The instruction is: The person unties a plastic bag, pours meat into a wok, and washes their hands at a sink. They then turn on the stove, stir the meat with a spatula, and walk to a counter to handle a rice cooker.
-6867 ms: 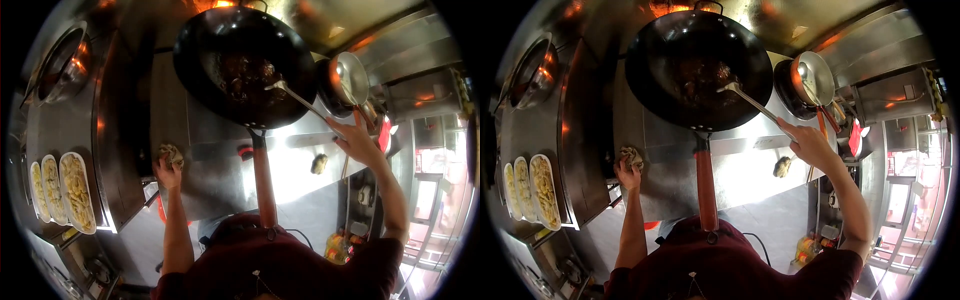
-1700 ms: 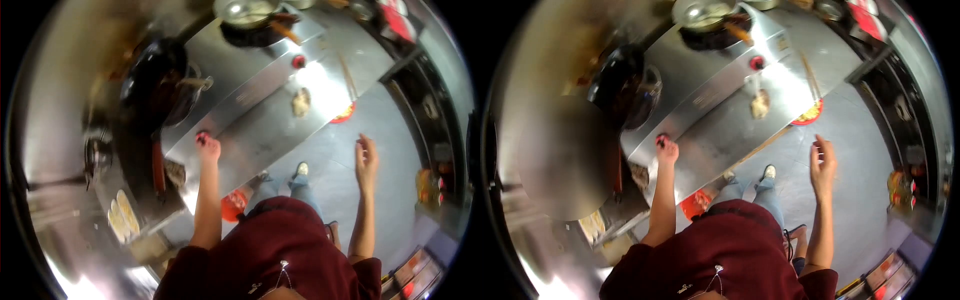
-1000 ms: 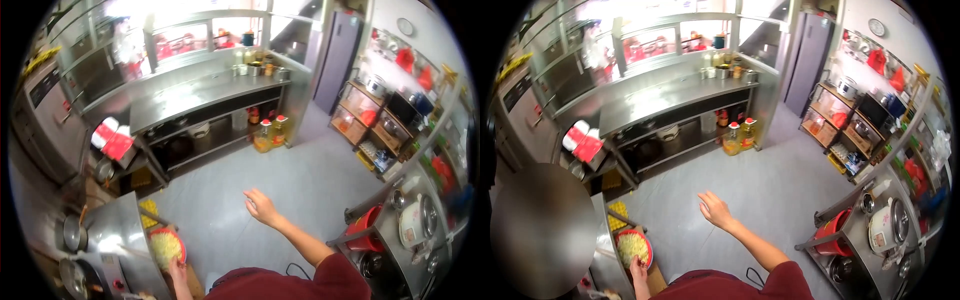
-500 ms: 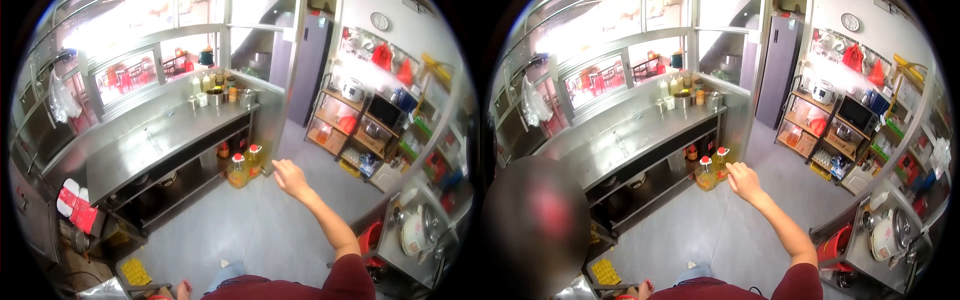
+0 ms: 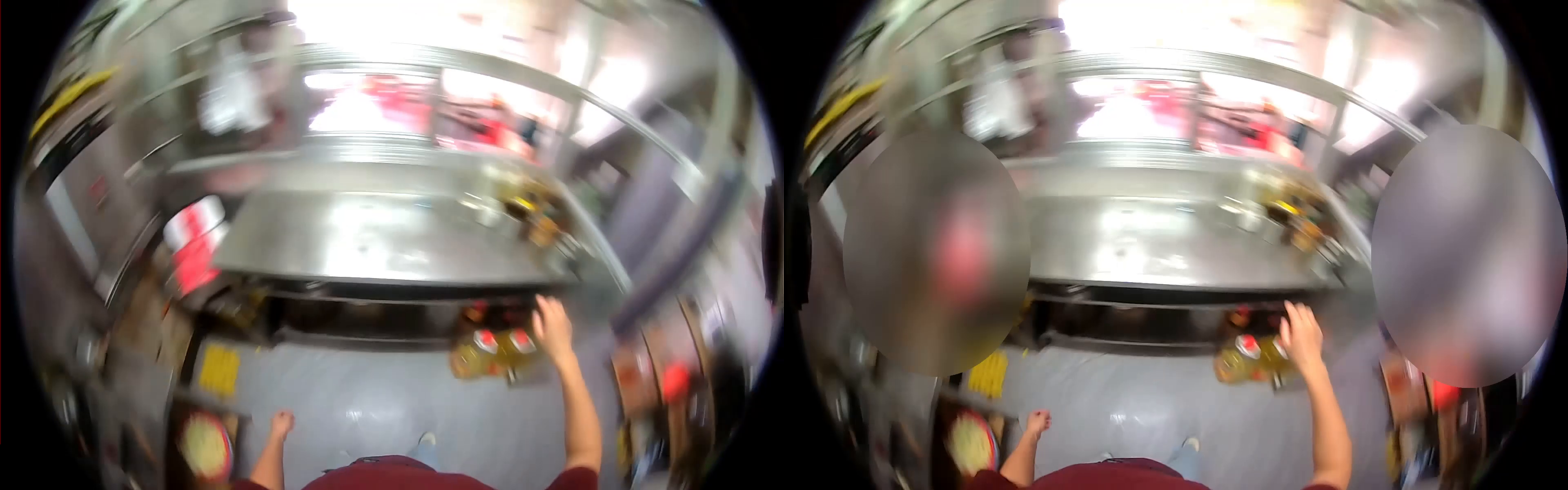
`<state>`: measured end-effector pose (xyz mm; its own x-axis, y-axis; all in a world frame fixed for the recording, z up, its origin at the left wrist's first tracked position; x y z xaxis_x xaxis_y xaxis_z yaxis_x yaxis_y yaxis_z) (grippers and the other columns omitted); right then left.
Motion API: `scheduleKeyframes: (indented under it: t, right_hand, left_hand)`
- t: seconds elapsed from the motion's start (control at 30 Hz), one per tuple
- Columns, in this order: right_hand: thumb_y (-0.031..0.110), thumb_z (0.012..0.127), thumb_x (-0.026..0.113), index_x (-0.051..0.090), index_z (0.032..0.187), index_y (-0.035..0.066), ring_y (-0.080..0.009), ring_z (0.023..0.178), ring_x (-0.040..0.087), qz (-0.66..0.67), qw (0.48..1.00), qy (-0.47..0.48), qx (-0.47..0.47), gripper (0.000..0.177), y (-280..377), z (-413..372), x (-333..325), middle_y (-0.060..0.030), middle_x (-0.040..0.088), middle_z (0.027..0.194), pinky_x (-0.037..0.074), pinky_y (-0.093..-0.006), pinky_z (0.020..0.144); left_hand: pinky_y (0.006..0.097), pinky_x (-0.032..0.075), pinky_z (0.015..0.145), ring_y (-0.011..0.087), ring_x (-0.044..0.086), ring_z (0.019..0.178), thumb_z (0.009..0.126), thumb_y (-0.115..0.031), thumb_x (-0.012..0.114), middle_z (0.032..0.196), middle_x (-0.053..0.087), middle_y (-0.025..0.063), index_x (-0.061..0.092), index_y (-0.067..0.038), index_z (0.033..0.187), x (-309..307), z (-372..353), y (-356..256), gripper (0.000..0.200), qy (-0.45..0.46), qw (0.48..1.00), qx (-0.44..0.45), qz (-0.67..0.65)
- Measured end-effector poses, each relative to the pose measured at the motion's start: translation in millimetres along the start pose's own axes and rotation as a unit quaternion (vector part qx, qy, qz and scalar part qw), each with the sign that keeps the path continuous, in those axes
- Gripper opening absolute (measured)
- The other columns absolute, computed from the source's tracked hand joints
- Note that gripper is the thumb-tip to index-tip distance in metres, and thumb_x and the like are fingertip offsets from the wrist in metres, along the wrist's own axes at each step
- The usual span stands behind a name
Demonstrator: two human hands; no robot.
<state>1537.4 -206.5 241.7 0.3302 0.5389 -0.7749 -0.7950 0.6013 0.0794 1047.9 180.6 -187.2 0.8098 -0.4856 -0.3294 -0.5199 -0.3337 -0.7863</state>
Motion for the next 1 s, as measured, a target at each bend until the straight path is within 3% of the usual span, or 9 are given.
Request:
scheduleKeyframes:
  t: [0.1, 0.27, 0.5, 0.6, 0.67, 0.77, 0.83, 0.9, 1.0]
  right_hand:
    - [0.008, 0.075, 0.054, 0.051, 0.105, 0.001, -0.0324, 0.089, 0.050, 0.123, 0.988, 0.061, -0.073, 0.032, 8.7, 45.1, 84.3, -0.0162, 0.052, 0.096, 0.043, -0.0382, 0.076]
    - [0.007, 0.076, 0.052, 0.051, 0.103, -0.001, -0.0337, 0.083, 0.049, 0.291, 0.923, 0.150, -0.203, 0.028, 109.7, 96.3, 160.7, -0.0167, 0.050, 0.088, 0.042, -0.0388, 0.072]
    - [0.004, 0.075, 0.053, 0.051, 0.102, -0.001, -0.0335, 0.084, 0.049, 0.446, 0.780, 0.194, -0.393, 0.028, 323.7, 48.0, 125.7, -0.0155, 0.050, 0.088, 0.042, -0.0381, 0.072]
    - [0.003, 0.074, 0.054, 0.051, 0.101, 0.000, -0.0310, 0.084, 0.049, 0.487, 0.714, 0.202, -0.461, 0.028, 420.7, -7.6, 76.3, -0.0134, 0.050, 0.087, 0.042, -0.0368, 0.071]
    - [0.003, 0.073, 0.055, 0.052, 0.101, 0.001, -0.0306, 0.083, 0.049, 0.501, 0.672, 0.204, -0.506, 0.029, 484.4, -53.1, 38.0, -0.0129, 0.050, 0.086, 0.043, -0.0368, 0.068]
    - [0.006, 0.071, 0.058, 0.053, 0.100, 0.002, -0.0309, 0.081, 0.049, 0.521, 0.607, 0.182, -0.572, 0.029, 570.9, -134.5, -12.9, -0.0129, 0.051, 0.084, 0.043, -0.0376, 0.067]
    - [0.007, 0.071, 0.058, 0.054, 0.098, 0.002, -0.0307, 0.081, 0.051, 0.532, 0.548, 0.182, -0.619, 0.028, 618.6, -183.3, -52.7, -0.0131, 0.052, 0.084, 0.043, -0.0384, 0.068]
    - [0.006, 0.071, 0.058, 0.054, 0.098, 0.002, -0.0303, 0.082, 0.051, 0.512, 0.526, 0.195, -0.651, 0.028, 654.7, -217.0, -85.0, -0.0130, 0.052, 0.085, 0.043, -0.0386, 0.068]
    - [0.005, 0.070, 0.057, 0.055, 0.097, 0.001, -0.0301, 0.082, 0.051, 0.520, 0.496, 0.199, -0.666, 0.028, 705.4, -250.7, -113.1, -0.0127, 0.053, 0.086, 0.044, -0.0381, 0.068]
  left_hand:
    - [0.0347, 0.044, 0.050, 0.0184, 0.056, 0.057, 0.077, -0.027, 0.048, 0.069, 0.061, 0.0088, 0.061, -0.004, 0.075, 3.9, -59.4, 103.2, 0.027, -0.136, 0.986, -0.059, 0.080]
    - [0.0350, 0.046, 0.053, 0.0210, 0.057, 0.056, 0.075, -0.025, 0.047, 0.066, 0.062, 0.0094, 0.062, -0.006, 0.066, 61.7, -248.2, 220.4, 0.026, -0.108, 0.965, -0.227, 0.079]
    - [0.0350, 0.048, 0.055, 0.0240, 0.059, 0.056, 0.070, -0.021, 0.052, 0.063, 0.060, 0.0113, 0.064, -0.006, 0.068, 135.4, -433.5, 299.1, 0.019, -0.222, 0.855, -0.438, -0.164]
    - [0.0362, 0.048, 0.056, 0.0258, 0.060, 0.061, 0.069, -0.022, 0.053, 0.067, 0.061, 0.0125, 0.064, -0.006, 0.072, 126.3, -446.0, 258.0, 0.019, -0.036, 0.939, -0.258, 0.223]
    - [0.0371, 0.048, 0.057, 0.0267, 0.060, 0.064, 0.070, -0.023, 0.053, 0.072, 0.062, 0.0125, 0.063, -0.006, 0.075, 138.5, -441.1, 314.2, 0.020, -0.146, 0.938, -0.057, 0.309]
    - [0.0347, 0.047, 0.053, 0.0219, 0.058, 0.060, 0.074, -0.026, 0.050, 0.068, 0.061, 0.0098, 0.062, -0.006, 0.076, 91.5, -484.6, 383.9, 0.024, -0.237, 0.940, -0.244, 0.004]
    - [0.0330, 0.046, 0.050, 0.0187, 0.057, 0.057, 0.076, -0.028, 0.048, 0.066, 0.060, 0.0080, 0.062, -0.006, 0.077, 87.9, -517.2, 413.7, 0.026, -0.271, 0.871, -0.342, -0.225]
    - [0.0406, 0.047, 0.072, 0.0322, 0.059, 0.080, 0.075, -0.023, 0.047, 0.084, 0.063, 0.0141, 0.062, -0.003, 0.083, 55.3, -565.4, 431.7, 0.026, -0.360, 0.859, -0.357, -0.077]
    - [0.0403, 0.046, 0.075, 0.0329, 0.059, 0.080, 0.075, -0.023, 0.046, 0.084, 0.063, 0.0147, 0.062, -0.002, 0.083, 35.5, -611.7, 492.1, 0.028, -0.576, 0.644, -0.423, -0.274]
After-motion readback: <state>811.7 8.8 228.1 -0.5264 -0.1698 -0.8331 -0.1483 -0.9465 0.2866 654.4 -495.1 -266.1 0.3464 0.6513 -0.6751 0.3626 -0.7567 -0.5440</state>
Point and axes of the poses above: each hand's wrist, its own z-axis towards the middle knuckle, its own x-axis out of the palm, y = z × x, the point moved 5 cm from there along z, towards the middle knuckle
